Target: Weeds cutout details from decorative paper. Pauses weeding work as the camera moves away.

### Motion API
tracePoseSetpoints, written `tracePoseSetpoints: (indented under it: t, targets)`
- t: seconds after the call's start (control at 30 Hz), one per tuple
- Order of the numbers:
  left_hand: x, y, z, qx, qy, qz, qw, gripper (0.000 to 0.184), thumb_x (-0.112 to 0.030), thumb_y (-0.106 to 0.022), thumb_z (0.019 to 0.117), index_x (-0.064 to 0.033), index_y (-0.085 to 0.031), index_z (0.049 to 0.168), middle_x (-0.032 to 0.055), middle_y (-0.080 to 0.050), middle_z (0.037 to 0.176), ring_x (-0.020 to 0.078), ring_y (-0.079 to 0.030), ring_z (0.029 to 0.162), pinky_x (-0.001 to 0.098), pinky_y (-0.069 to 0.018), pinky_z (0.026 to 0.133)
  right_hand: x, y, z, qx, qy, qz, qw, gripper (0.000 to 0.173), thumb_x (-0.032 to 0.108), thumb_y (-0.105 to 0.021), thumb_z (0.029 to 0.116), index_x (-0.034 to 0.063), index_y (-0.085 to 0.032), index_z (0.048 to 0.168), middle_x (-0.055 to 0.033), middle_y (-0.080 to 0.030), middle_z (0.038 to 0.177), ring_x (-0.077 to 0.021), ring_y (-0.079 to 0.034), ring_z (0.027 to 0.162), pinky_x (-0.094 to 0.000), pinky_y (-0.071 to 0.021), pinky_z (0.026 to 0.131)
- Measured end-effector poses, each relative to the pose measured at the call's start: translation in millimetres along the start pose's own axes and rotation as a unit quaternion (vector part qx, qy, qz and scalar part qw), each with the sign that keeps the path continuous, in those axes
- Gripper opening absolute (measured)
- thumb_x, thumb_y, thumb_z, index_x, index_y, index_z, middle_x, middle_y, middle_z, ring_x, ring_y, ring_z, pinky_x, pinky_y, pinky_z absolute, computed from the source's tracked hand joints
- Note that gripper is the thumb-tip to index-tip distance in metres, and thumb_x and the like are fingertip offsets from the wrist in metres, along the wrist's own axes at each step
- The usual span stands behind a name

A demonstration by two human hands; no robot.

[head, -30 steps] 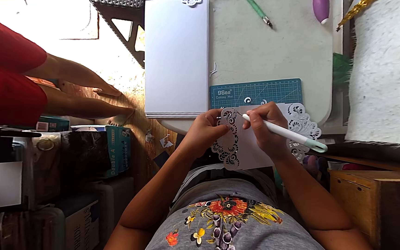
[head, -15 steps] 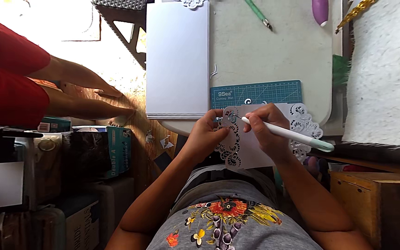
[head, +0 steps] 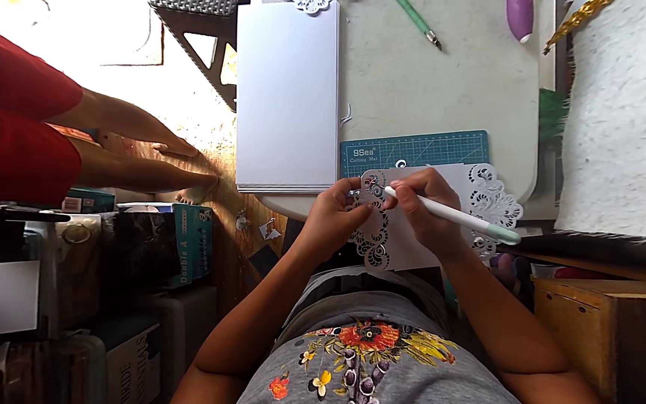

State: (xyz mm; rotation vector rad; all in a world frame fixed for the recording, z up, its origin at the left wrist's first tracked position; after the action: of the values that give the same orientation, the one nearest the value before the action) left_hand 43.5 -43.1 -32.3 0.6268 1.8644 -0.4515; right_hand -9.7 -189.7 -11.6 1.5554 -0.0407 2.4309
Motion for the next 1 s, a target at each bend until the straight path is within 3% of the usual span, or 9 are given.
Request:
tracePoseSetpoints:
  t: [0.1, 0.2, 0.3, 0.4, 0.57, 0.73, 0.83, 1.0]
  targets:
    - [-0.7, -0.4, -0.5, 0.003, -0.001, 0.006, 1.000, 0.032, 0.002, -0.061, 0.0984, -0.0055, -0.056, 0.129, 0.0047, -0.073, 0.098, 0.0060, -0.069, 0.073, 0.0204, -0.0573, 0.065, -0.6, -1.2, -0.3, 0.003, 0.002, -0.010, 1.000, 0.012, 0.008, -0.054, 0.1029, -0.0007, -0.061, 0.100, -0.0017, -0.068, 0.087, 0.0000, -0.065, 0.080, -0.0164, -0.0554, 0.073]
    - [-1.2, -0.8, -1.0, 0.002, -0.003, 0.008, 1.000, 0.032, 0.002, -0.061, 0.0988, -0.0061, -0.056, 0.130, 0.0055, -0.072, 0.099, 0.0066, -0.069, 0.073, 0.0212, -0.0580, 0.064, -1.6, -3.6, -0.7, 0.012, -0.006, -0.032, 0.999, 0.015, 0.011, -0.056, 0.1012, -0.0024, -0.064, 0.100, -0.0046, -0.070, 0.087, -0.0032, -0.063, 0.080, -0.0226, -0.0491, 0.077]
    - [-0.3, -0.7, -0.1, 0.003, -0.003, -0.002, 1.000, 0.034, 0.002, -0.061, 0.0985, -0.0063, -0.055, 0.131, 0.0057, -0.072, 0.101, 0.0070, -0.070, 0.074, 0.0215, -0.0584, 0.065, -0.8, -1.9, -0.2, 0.011, 0.008, -0.009, 1.000, 0.012, 0.010, -0.054, 0.1037, -0.0004, -0.060, 0.101, -0.0017, -0.067, 0.088, -0.0001, -0.066, 0.081, -0.0167, -0.0564, 0.075]
    - [0.6, -0.6, 1.5, -0.002, -0.003, -0.007, 1.000, 0.034, 0.003, -0.061, 0.0980, -0.0054, -0.055, 0.130, 0.0052, -0.072, 0.102, 0.0068, -0.071, 0.077, 0.0221, -0.0595, 0.068, -2.1, -3.1, -0.6, 0.009, 0.002, -0.034, 0.999, 0.014, 0.011, -0.056, 0.1011, -0.0017, -0.063, 0.099, -0.0039, -0.069, 0.085, -0.0036, -0.063, 0.079, -0.0232, -0.0497, 0.077]
    - [1.0, -0.6, 1.2, 0.001, 0.003, -0.012, 1.000, 0.037, 0.003, -0.061, 0.0978, -0.0077, -0.053, 0.132, 0.0053, -0.072, 0.101, 0.0070, -0.070, 0.076, 0.0218, -0.0592, 0.067, -0.8, 0.6, -0.7, 0.000, -0.005, 0.003, 1.000, 0.009, 0.007, -0.053, 0.1023, 0.0020, -0.059, 0.098, 0.0015, -0.066, 0.084, 0.0031, -0.063, 0.074, -0.0130, -0.0539, 0.068]
    - [0.3, -0.1, -0.6, -0.001, 0.002, 0.002, 1.000, 0.029, 0.001, -0.061, 0.0987, -0.0048, -0.057, 0.126, 0.0043, -0.073, 0.098, 0.0050, -0.069, 0.074, 0.0196, -0.0571, 0.065, -2.0, -3.5, 0.0, 0.011, -0.009, -0.040, 0.999, 0.014, 0.009, -0.056, 0.0998, -0.0013, -0.063, 0.095, -0.0026, -0.067, 0.080, -0.0019, -0.060, 0.073, -0.0207, -0.0472, 0.071]
    - [-0.7, -0.5, -2.6, -0.001, -0.002, -0.008, 1.000, 0.033, 0.001, -0.061, 0.0986, -0.0041, -0.055, 0.130, 0.0041, -0.073, 0.101, 0.0046, -0.069, 0.076, 0.0192, -0.0571, 0.067, -0.8, 0.8, -0.4, -0.002, -0.004, -0.002, 1.000, 0.009, 0.006, -0.053, 0.1013, 0.0009, -0.059, 0.097, 0.0013, -0.065, 0.081, 0.0026, -0.062, 0.072, -0.0135, -0.0535, 0.067]
    - [-0.8, 0.0, -2.5, -0.005, -0.008, -0.014, 1.000, 0.031, 0.002, -0.061, 0.0982, -0.0048, -0.056, 0.128, 0.0038, -0.073, 0.100, 0.0053, -0.070, 0.077, 0.0203, -0.0577, 0.067, -0.2, 4.3, -2.4, -0.020, 0.006, 0.022, 1.000, 0.009, 0.007, -0.051, 0.1031, 0.0050, -0.058, 0.098, 0.0039, -0.064, 0.081, 0.0010, -0.064, 0.073, -0.0160, -0.0563, 0.068]
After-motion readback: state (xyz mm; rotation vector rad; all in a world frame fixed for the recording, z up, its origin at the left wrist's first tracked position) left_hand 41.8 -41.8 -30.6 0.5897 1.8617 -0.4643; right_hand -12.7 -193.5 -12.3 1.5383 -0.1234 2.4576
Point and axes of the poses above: each hand's wrist, its own z-axis towards the middle knuckle, its own y-axis out of the back of the hand, x = y × z, the point moved 7 cm from there along z, towards the middle knuckle
